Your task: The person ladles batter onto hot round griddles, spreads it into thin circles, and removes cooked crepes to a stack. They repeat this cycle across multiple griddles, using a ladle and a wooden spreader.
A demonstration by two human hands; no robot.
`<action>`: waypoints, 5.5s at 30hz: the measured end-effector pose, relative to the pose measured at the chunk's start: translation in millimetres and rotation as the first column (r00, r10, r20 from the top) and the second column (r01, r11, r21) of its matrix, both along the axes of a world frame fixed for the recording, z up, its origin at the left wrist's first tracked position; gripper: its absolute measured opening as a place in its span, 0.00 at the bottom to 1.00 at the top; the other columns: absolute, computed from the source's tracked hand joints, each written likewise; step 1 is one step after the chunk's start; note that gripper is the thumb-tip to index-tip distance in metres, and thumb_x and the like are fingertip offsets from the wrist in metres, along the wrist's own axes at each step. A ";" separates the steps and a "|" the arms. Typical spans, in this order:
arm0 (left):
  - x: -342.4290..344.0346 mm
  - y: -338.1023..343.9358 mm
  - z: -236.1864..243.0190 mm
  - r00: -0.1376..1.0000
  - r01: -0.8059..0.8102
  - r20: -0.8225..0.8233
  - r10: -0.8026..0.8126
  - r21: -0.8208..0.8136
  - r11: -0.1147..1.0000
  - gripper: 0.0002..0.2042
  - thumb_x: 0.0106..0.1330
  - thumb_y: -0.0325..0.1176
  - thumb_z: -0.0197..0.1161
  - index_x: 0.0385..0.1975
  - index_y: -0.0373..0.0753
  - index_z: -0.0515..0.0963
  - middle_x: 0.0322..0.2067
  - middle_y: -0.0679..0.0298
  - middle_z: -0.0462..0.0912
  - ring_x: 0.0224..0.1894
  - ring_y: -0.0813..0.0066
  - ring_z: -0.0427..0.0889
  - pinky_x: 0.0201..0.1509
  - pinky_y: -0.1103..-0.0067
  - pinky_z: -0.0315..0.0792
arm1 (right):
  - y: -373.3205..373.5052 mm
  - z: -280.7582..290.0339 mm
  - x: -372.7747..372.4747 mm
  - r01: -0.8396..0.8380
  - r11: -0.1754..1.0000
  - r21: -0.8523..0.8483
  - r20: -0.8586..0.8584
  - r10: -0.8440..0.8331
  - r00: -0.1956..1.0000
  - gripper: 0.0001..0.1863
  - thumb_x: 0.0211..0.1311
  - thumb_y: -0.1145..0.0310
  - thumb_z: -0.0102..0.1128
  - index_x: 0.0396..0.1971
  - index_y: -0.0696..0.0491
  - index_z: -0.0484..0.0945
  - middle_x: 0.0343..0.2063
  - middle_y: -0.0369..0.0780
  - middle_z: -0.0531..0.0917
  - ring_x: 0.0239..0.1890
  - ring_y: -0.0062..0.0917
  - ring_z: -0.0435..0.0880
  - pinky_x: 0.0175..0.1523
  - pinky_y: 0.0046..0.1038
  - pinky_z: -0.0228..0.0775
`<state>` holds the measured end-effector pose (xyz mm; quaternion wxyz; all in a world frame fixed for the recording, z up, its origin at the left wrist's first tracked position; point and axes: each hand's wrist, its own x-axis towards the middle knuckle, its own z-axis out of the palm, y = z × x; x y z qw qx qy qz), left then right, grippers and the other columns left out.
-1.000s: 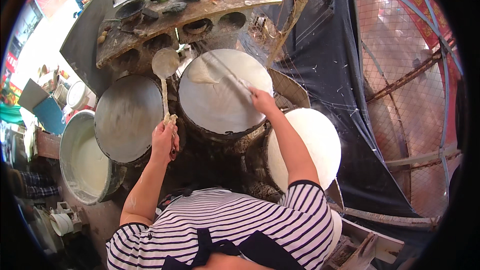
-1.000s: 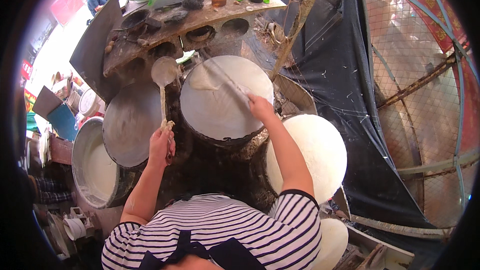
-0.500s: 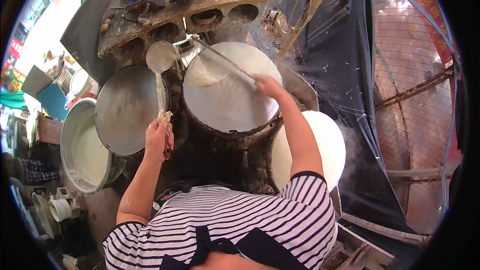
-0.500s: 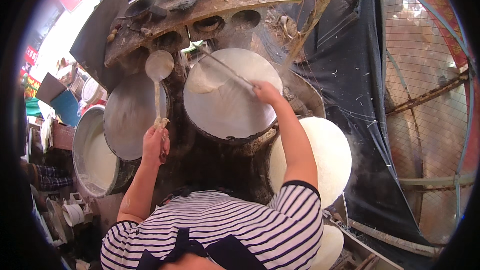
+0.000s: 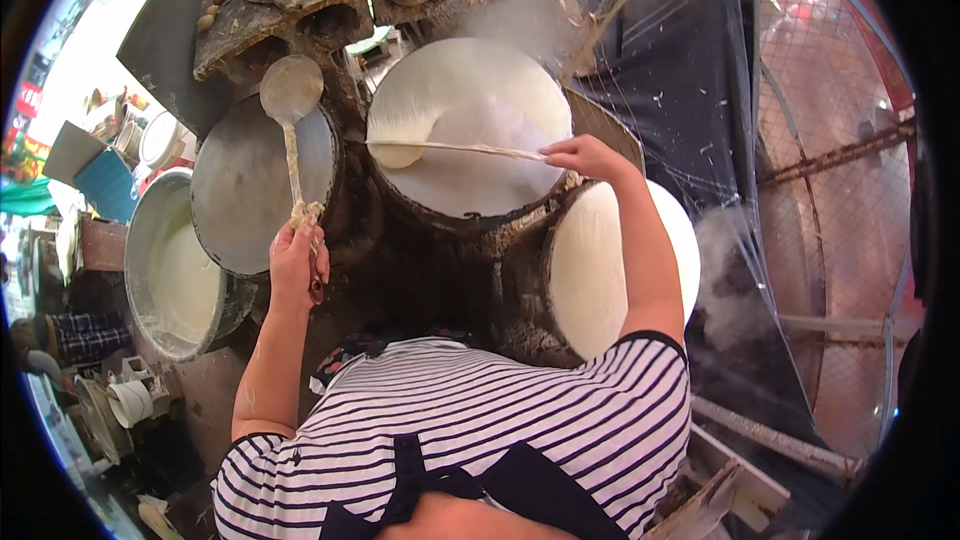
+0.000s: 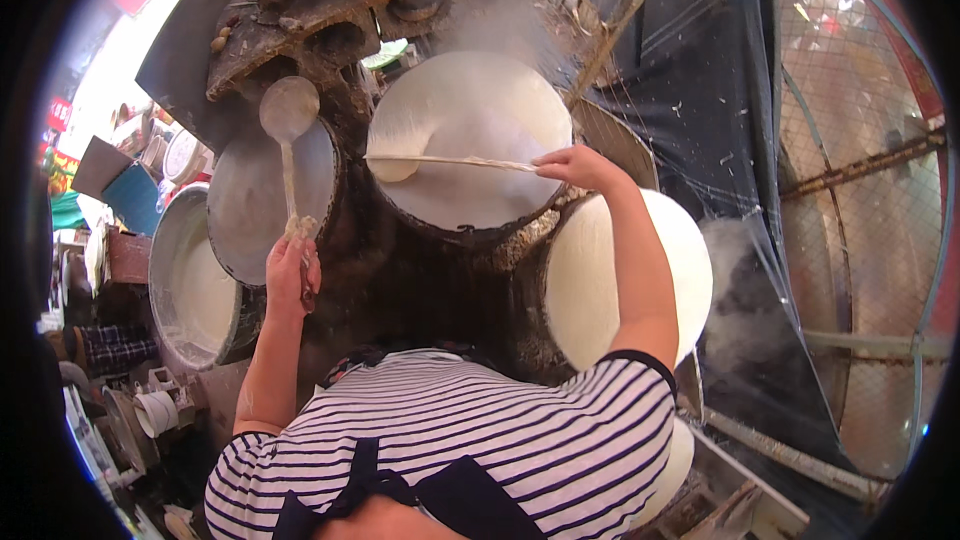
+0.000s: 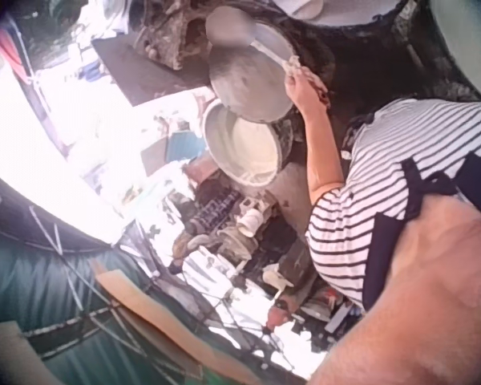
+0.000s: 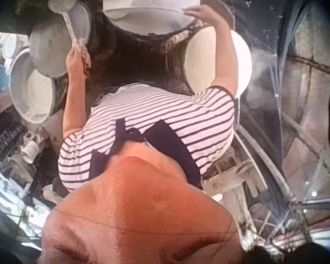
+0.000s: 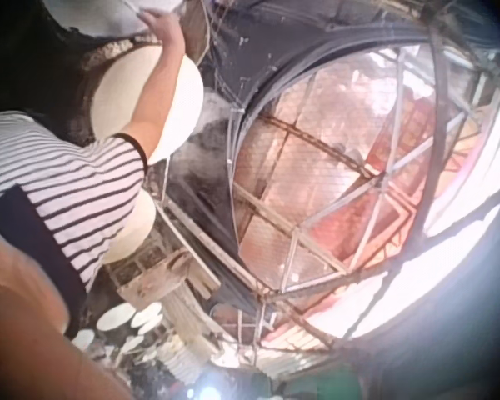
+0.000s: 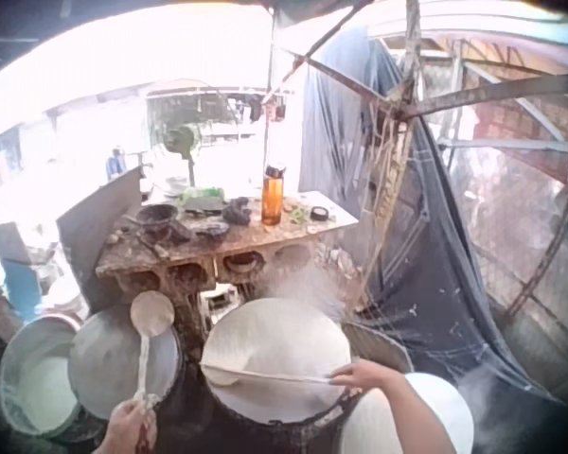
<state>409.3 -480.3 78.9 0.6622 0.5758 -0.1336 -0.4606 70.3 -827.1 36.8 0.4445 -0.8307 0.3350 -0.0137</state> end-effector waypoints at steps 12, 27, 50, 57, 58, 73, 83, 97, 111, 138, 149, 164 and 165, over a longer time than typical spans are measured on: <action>68.0 25.1 -1.0 0.982 0.187 -0.009 -0.187 0.036 0.982 0.08 0.67 0.34 0.52 0.30 0.37 0.70 0.19 0.69 0.69 0.09 0.82 0.64 0.08 0.84 0.60 | 256.2 -76.8 256.6 0.290 0.360 0.887 0.202 -0.866 0.457 0.11 0.65 0.61 0.45 0.35 0.54 0.69 0.14 0.33 0.67 0.09 0.16 0.61 0.13 0.21 0.56; 110.2 40.9 -3.3 0.909 0.417 0.010 -0.418 0.021 0.908 0.09 0.66 0.36 0.54 0.27 0.38 0.69 0.18 0.69 0.68 0.09 0.82 0.64 0.08 0.83 0.61 | 310.0 -95.9 314.2 0.564 0.273 0.779 0.138 -0.953 0.271 0.20 0.67 0.53 0.38 0.25 0.54 0.67 0.10 0.33 0.64 0.06 0.18 0.60 0.11 0.25 0.55; 28.7 34.0 0.8 0.881 0.471 0.026 -0.471 0.026 0.882 0.10 0.66 0.37 0.55 0.28 0.37 0.68 0.21 0.67 0.70 0.11 0.81 0.65 0.09 0.82 0.61 | 340.3 -67.7 203.3 0.582 0.358 0.730 0.117 -0.905 0.410 0.26 0.65 0.48 0.38 0.22 0.57 0.68 0.09 0.36 0.65 0.05 0.21 0.64 0.10 0.26 0.57; -1.4 31.4 4.7 0.891 0.447 0.069 -0.448 0.022 0.894 0.10 0.66 0.37 0.55 0.29 0.37 0.69 0.20 0.67 0.70 0.11 0.82 0.65 0.09 0.83 0.61 | 316.6 -76.2 125.7 0.609 0.275 0.744 -0.035 -0.894 0.446 0.25 0.63 0.52 0.36 0.21 0.59 0.69 0.09 0.39 0.68 0.05 0.26 0.66 0.10 0.31 0.60; -6.8 29.8 5.1 0.889 0.452 0.066 -0.454 0.035 0.891 0.10 0.66 0.37 0.54 0.30 0.37 0.69 0.20 0.68 0.70 0.11 0.81 0.65 0.10 0.82 0.61 | 319.5 -72.0 113.9 0.601 0.242 0.761 -0.031 -0.913 0.406 0.25 0.63 0.51 0.36 0.21 0.59 0.69 0.09 0.38 0.67 0.05 0.25 0.65 0.10 0.30 0.59; -43.5 15.1 0.9 0.899 0.428 0.080 -0.430 0.041 0.903 0.09 0.67 0.36 0.52 0.34 0.36 0.69 0.21 0.68 0.70 0.11 0.81 0.65 0.10 0.81 0.61 | 278.4 -61.1 54.5 0.709 0.432 0.558 -0.016 -0.848 0.530 0.27 0.66 0.50 0.33 0.21 0.58 0.69 0.10 0.40 0.68 0.06 0.26 0.68 0.11 0.30 0.62; -45.3 10.5 0.7 0.906 0.415 0.064 -0.418 0.055 0.908 0.10 0.67 0.38 0.53 0.31 0.37 0.69 0.19 0.69 0.68 0.11 0.83 0.64 0.10 0.84 0.59 | 245.8 -120.9 35.3 0.621 0.687 -0.379 0.067 -0.648 0.758 0.15 0.65 0.65 0.38 0.30 0.59 0.72 0.18 0.49 0.77 0.16 0.38 0.78 0.24 0.37 0.73; 16.7 -22.8 -4.8 0.877 0.477 0.030 -0.479 0.056 0.877 0.09 0.67 0.36 0.53 0.30 0.37 0.69 0.20 0.68 0.70 0.10 0.81 0.64 0.08 0.83 0.59 | 248.0 -59.2 54.7 0.698 0.567 -0.437 -0.067 -0.795 0.603 0.10 0.65 0.64 0.41 0.33 0.56 0.66 0.19 0.52 0.78 0.25 0.47 0.79 0.30 0.47 0.71; 57.1 -29.3 -25.3 0.863 0.504 -0.060 -0.501 0.047 0.862 0.09 0.67 0.36 0.51 0.31 0.37 0.68 0.19 0.68 0.69 0.10 0.81 0.64 0.08 0.83 0.60 | 139.5 -60.4 46.1 0.473 0.400 -0.785 -0.081 -0.823 0.562 0.25 0.58 0.73 0.44 0.57 0.56 0.61 0.24 0.49 0.78 0.24 0.41 0.80 0.28 0.39 0.73; 17.1 -41.0 -24.2 0.803 0.595 -0.095 -0.589 0.059 0.801 0.09 0.67 0.37 0.52 0.36 0.36 0.70 0.19 0.68 0.69 0.10 0.82 0.65 0.08 0.84 0.60 | 190.6 -81.1 87.6 0.734 0.408 -0.544 0.047 -0.858 0.511 0.25 0.59 0.72 0.41 0.58 0.55 0.58 0.29 0.52 0.79 0.34 0.45 0.79 0.37 0.45 0.69; 13.3 -46.2 -19.6 0.799 0.598 -0.122 -0.589 0.070 0.798 0.09 0.67 0.36 0.53 0.28 0.38 0.68 0.17 0.68 0.68 0.09 0.81 0.64 0.08 0.83 0.61 | 271.1 -58.0 150.9 0.866 0.359 -0.347 -0.019 -0.926 0.377 0.29 0.59 0.72 0.42 0.62 0.55 0.52 0.29 0.53 0.78 0.31 0.49 0.80 0.38 0.46 0.71; 22.5 -46.6 -27.7 0.838 0.536 -0.135 -0.529 0.020 0.844 0.10 0.66 0.38 0.54 0.28 0.38 0.68 0.19 0.68 0.69 0.10 0.81 0.66 0.08 0.82 0.62 | 213.5 -49.6 118.1 0.488 0.602 -0.632 -0.119 -0.698 0.706 0.27 0.56 0.72 0.43 0.59 0.55 0.59 0.26 0.49 0.78 0.27 0.42 0.80 0.32 0.41 0.73; 22.0 -46.3 -25.4 0.846 0.525 -0.126 -0.518 0.021 0.851 0.10 0.66 0.38 0.54 0.28 0.38 0.68 0.19 0.68 0.68 0.10 0.82 0.66 0.08 0.83 0.62 | 210.7 -41.8 112.7 0.496 0.603 -0.625 -0.165 -0.723 0.671 0.27 0.56 0.72 0.43 0.59 0.53 0.60 0.26 0.48 0.79 0.27 0.41 0.80 0.32 0.41 0.73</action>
